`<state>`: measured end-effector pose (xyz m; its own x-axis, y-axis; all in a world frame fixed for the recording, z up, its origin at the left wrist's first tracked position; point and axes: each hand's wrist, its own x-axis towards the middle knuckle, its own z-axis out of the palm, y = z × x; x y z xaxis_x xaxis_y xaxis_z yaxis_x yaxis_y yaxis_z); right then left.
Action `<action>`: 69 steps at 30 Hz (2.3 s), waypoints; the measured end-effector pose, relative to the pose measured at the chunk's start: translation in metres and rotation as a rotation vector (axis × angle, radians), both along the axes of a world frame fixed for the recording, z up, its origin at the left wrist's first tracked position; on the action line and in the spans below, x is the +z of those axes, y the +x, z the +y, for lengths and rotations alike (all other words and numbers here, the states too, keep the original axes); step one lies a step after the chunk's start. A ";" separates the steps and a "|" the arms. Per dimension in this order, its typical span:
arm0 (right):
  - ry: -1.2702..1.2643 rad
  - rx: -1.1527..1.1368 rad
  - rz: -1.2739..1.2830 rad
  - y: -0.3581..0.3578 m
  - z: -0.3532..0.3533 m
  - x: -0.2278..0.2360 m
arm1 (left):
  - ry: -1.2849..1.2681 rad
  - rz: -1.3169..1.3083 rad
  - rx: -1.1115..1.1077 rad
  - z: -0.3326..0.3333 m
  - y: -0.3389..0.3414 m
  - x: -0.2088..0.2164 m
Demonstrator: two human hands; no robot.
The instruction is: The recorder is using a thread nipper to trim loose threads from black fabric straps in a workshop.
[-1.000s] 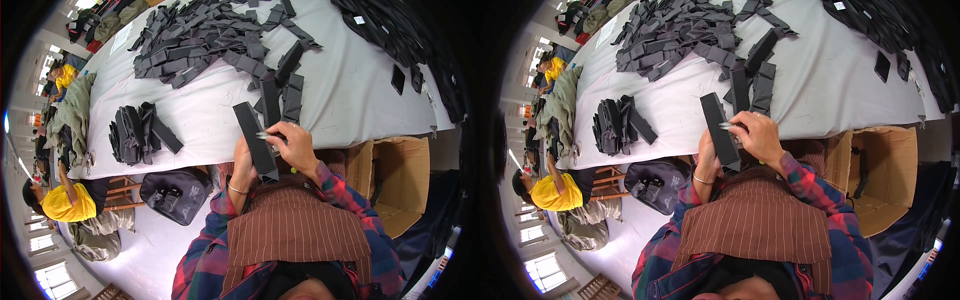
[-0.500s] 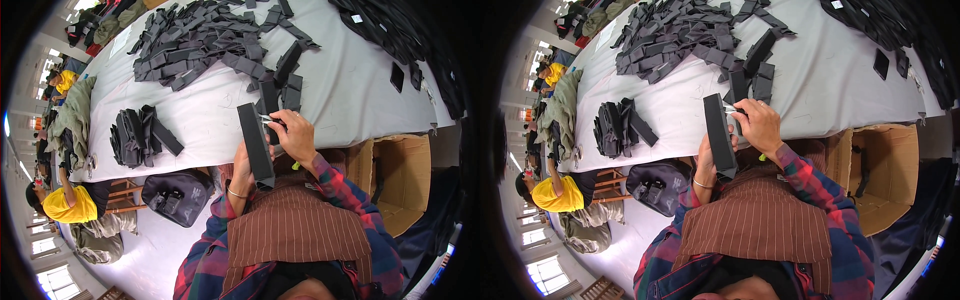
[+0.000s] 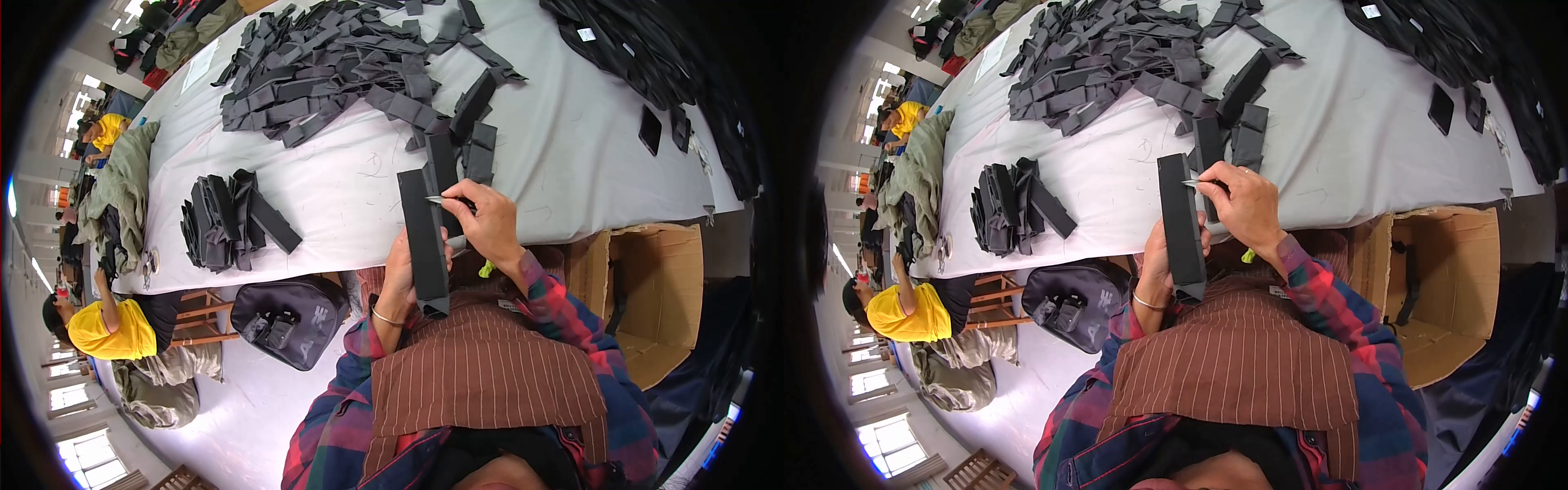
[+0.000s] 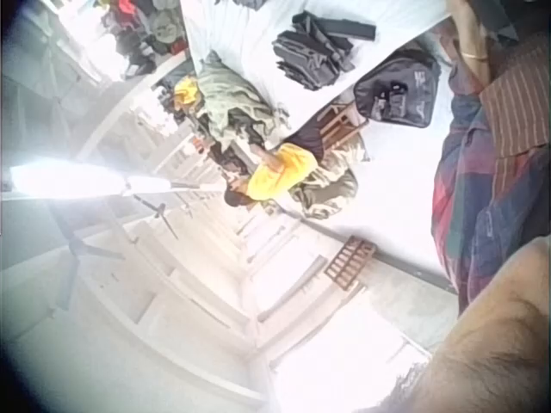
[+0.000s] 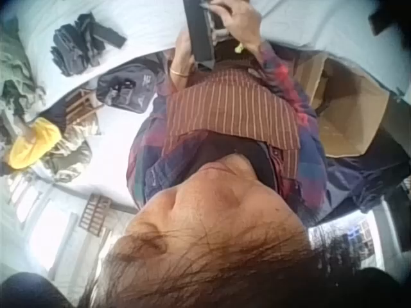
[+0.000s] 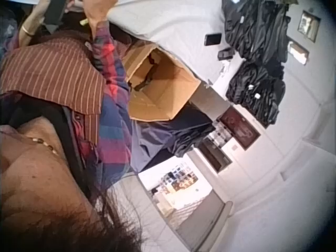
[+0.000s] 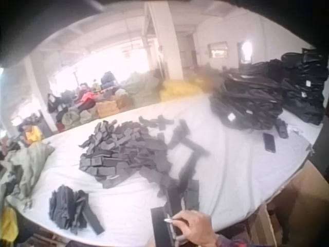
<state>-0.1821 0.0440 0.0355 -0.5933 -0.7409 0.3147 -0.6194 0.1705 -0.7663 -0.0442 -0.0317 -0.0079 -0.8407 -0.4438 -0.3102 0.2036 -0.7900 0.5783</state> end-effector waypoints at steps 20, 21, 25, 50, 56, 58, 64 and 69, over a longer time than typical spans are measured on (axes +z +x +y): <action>-0.055 0.147 -0.658 -0.005 0.005 -0.017 | -0.215 -0.171 -0.261 -0.024 0.001 -0.006; -0.047 0.147 -0.667 0.001 0.009 -0.016 | -0.205 -0.178 -0.260 -0.022 0.000 -0.007; 0.024 0.282 -0.712 0.025 0.021 -0.013 | -0.182 -0.260 0.028 -0.014 -0.011 -0.005; 0.034 0.169 -0.067 -0.002 0.026 0.008 | -0.186 -0.033 -0.024 0.006 0.010 0.015; -0.026 0.309 0.010 0.008 0.023 0.009 | -0.285 -0.074 0.066 0.011 0.005 0.012; -0.027 0.304 0.027 0.011 0.020 0.008 | -0.310 -0.079 0.087 0.012 0.005 0.008; 0.030 0.301 0.055 0.004 0.021 0.011 | -0.545 -0.189 0.053 0.009 0.012 0.007; -0.112 0.278 -0.075 0.016 0.017 0.013 | -0.540 -0.214 0.080 0.006 0.011 0.004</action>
<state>-0.1665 0.0608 0.0481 -0.3976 -0.8412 0.3665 -0.5717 -0.0853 -0.8160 -0.0330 -0.0262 -0.0037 -0.7416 -0.6457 -0.1818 0.0845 -0.3587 0.9296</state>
